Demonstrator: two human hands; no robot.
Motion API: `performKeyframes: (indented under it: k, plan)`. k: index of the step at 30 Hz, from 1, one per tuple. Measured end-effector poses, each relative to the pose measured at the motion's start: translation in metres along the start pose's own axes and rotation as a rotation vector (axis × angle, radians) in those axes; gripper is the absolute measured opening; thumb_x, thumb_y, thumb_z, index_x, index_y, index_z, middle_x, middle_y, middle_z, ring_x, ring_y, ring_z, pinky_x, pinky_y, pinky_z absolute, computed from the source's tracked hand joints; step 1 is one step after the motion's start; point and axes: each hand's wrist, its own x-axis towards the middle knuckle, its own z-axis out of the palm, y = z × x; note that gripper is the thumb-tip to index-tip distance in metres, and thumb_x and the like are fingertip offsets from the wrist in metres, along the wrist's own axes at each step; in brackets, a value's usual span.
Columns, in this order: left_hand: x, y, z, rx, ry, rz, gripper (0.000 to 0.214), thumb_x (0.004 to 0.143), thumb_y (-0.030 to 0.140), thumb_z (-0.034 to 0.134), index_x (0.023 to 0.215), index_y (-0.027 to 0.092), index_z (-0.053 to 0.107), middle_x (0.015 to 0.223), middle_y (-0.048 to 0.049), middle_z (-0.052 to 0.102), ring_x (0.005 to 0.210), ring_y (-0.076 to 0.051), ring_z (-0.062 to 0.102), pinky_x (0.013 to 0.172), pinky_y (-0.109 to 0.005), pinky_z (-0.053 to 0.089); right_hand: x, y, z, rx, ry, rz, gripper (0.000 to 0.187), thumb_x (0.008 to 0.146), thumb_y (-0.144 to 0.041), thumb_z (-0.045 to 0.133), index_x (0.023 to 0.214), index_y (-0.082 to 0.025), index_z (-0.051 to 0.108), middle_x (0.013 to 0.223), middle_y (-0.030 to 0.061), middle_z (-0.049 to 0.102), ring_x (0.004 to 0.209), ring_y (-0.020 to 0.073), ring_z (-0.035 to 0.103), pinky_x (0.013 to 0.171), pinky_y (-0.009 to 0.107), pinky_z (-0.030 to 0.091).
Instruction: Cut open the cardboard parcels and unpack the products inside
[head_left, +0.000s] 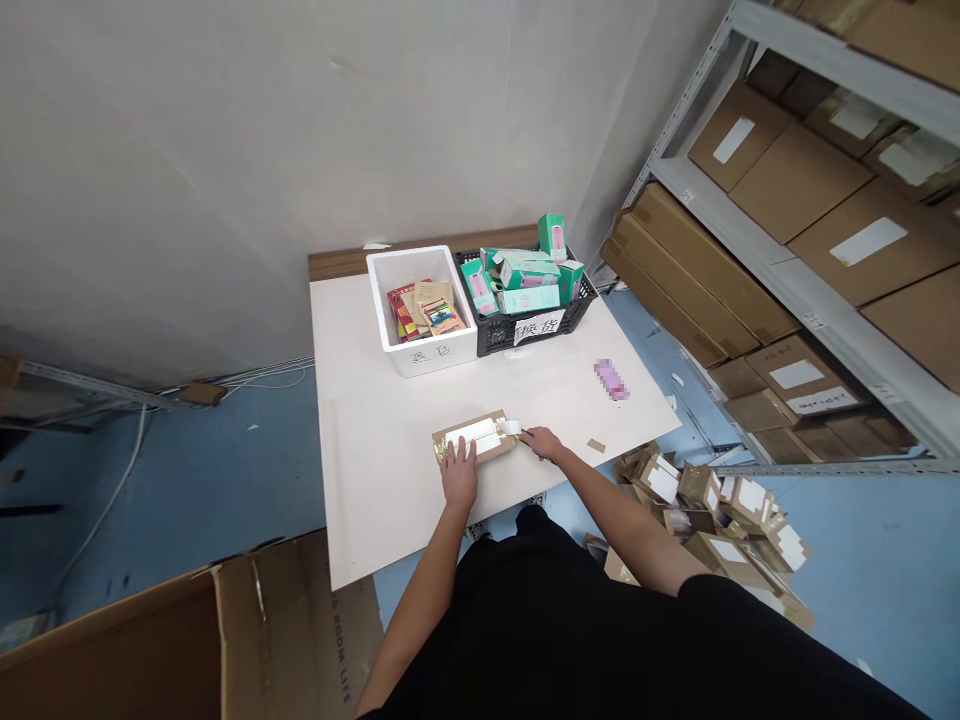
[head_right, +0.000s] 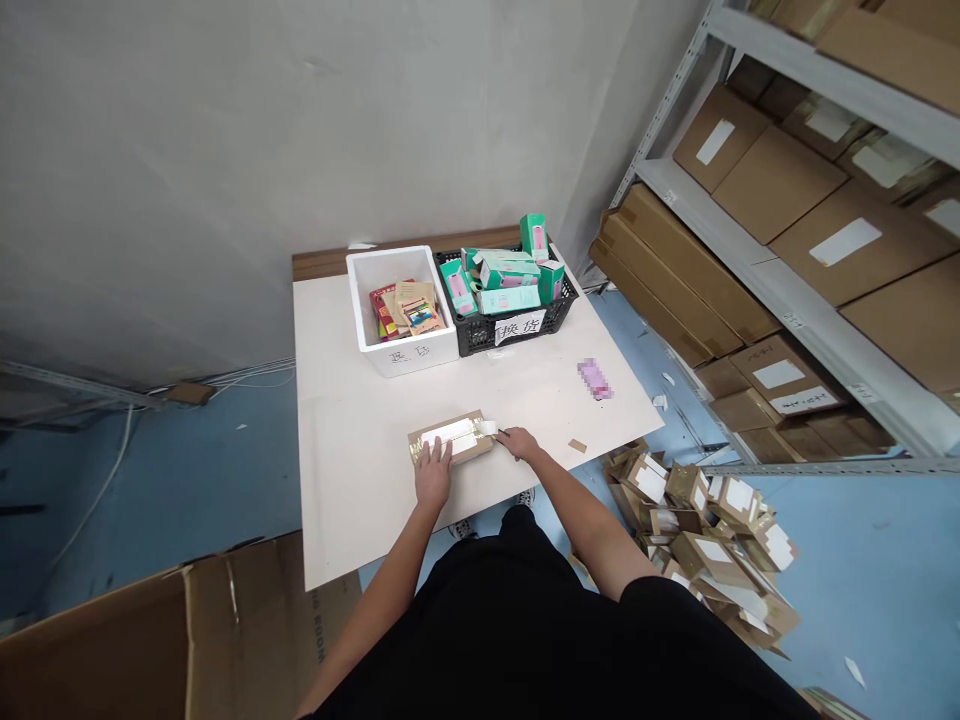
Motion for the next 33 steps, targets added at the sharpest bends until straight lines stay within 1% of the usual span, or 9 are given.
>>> performKeyframes:
  k: [6, 9, 12, 15, 19, 23, 27, 30, 33]
  plan:
    - [-0.003, 0.004, -0.005, 0.014, 0.009, 0.01, 0.053, 0.107, 0.03, 0.041, 0.158, 0.024, 0.053, 0.17, -0.0123, 0.041, 0.159, -0.038, 0.032, 0.121, -0.057, 0.039, -0.011, 0.007, -0.015, -0.143, -0.039, 0.0, 0.052, 0.1, -0.066, 0.058, 0.073, -0.021, 0.061, 0.06, -0.0005, 0.063, 0.043, 0.015, 0.06, 0.056, 0.027, 0.042]
    - [0.003, 0.004, -0.016, 0.012, -0.011, -0.017, 0.055, 0.106, 0.031, 0.045, 0.16, 0.023, 0.05, 0.168, -0.0127, 0.045, 0.155, -0.038, 0.037, 0.116, -0.054, 0.045, -0.017, 0.018, -0.013, 0.004, 0.06, 0.045, 0.057, 0.102, -0.068, 0.051, 0.07, -0.022, 0.057, 0.053, -0.001, 0.059, 0.047, 0.0158, 0.063, 0.057, 0.025, 0.045]
    - [0.017, -0.004, -0.033, -0.014, -0.034, -0.015, 0.06, 0.104, 0.036, 0.05, 0.162, 0.023, 0.046, 0.158, -0.0151, 0.056, 0.145, -0.036, 0.048, 0.111, -0.049, 0.05, -0.022, 0.02, 0.014, 0.362, 0.238, 0.182, 0.057, 0.107, -0.067, 0.033, 0.076, -0.023, 0.052, 0.056, -0.0001, 0.06, 0.05, 0.0157, 0.064, 0.055, 0.025, 0.05]
    - [0.033, -0.018, -0.05, -0.011, -0.066, -0.042, 0.055, 0.105, 0.035, 0.044, 0.158, 0.021, 0.051, 0.156, -0.0158, 0.056, 0.143, -0.034, 0.048, 0.11, -0.047, 0.051, -0.021, 0.005, 0.058, 0.591, 0.267, 0.249, 0.045, 0.1, -0.068, 0.052, 0.09, -0.024, 0.051, 0.069, 0.0003, 0.066, 0.053, 0.0156, 0.066, 0.051, 0.024, 0.052]
    - [0.039, -0.032, -0.063, 0.016, -0.107, -0.087, 0.055, 0.105, 0.029, 0.038, 0.158, 0.025, 0.049, 0.168, -0.0124, 0.042, 0.154, -0.034, 0.034, 0.117, -0.054, 0.043, -0.003, -0.027, 0.09, 0.51, 0.315, 0.282, 0.045, 0.091, -0.065, 0.069, 0.103, -0.025, 0.051, 0.087, 0.0038, 0.072, 0.062, 0.0172, 0.07, 0.052, 0.025, 0.054]
    - [0.018, -0.028, -0.06, 0.058, -0.127, -0.125, 0.056, 0.101, 0.025, 0.043, 0.155, 0.019, 0.053, 0.152, -0.0207, 0.054, 0.135, -0.036, 0.052, 0.106, -0.052, 0.05, 0.034, -0.059, 0.065, 0.263, 0.31, 0.227, 0.043, 0.096, -0.066, 0.06, 0.109, -0.025, 0.055, 0.093, 0.0062, 0.073, 0.078, 0.0215, 0.074, 0.059, 0.027, 0.055]
    - [-0.006, -0.019, -0.052, -0.071, -0.315, 0.001, 0.044, 0.101, 0.024, 0.044, 0.139, 0.024, 0.068, 0.131, -0.0133, 0.065, 0.112, -0.026, 0.067, 0.095, -0.038, 0.055, 0.065, -0.09, 0.028, 0.164, 0.334, 0.181, 0.046, 0.088, -0.061, 0.074, 0.111, -0.024, 0.057, 0.105, 0.0099, 0.075, 0.091, 0.0245, 0.074, 0.065, 0.028, 0.053]
    - [-0.004, -0.016, -0.054, -0.125, -0.294, 0.054, 0.045, 0.1, 0.017, 0.045, 0.136, 0.027, 0.07, 0.137, -0.0091, 0.066, 0.118, -0.023, 0.067, 0.094, -0.033, 0.055, 0.065, -0.092, 0.015, 0.162, 0.388, 0.077, 0.044, 0.085, -0.056, 0.077, 0.11, -0.025, 0.058, 0.108, 0.0083, 0.075, 0.094, 0.0242, 0.073, 0.069, 0.027, 0.052]
    - [0.016, -0.018, -0.06, -0.051, -0.185, 0.121, 0.056, 0.094, 0.012, 0.054, 0.147, 0.026, 0.061, 0.154, -0.0116, 0.057, 0.143, -0.028, 0.053, 0.106, -0.038, 0.052, 0.042, -0.068, 0.023, 0.181, 0.454, 0.094, 0.046, 0.088, -0.062, 0.071, 0.11, -0.024, 0.056, 0.105, 0.008, 0.074, 0.096, 0.0252, 0.072, 0.072, 0.028, 0.052]
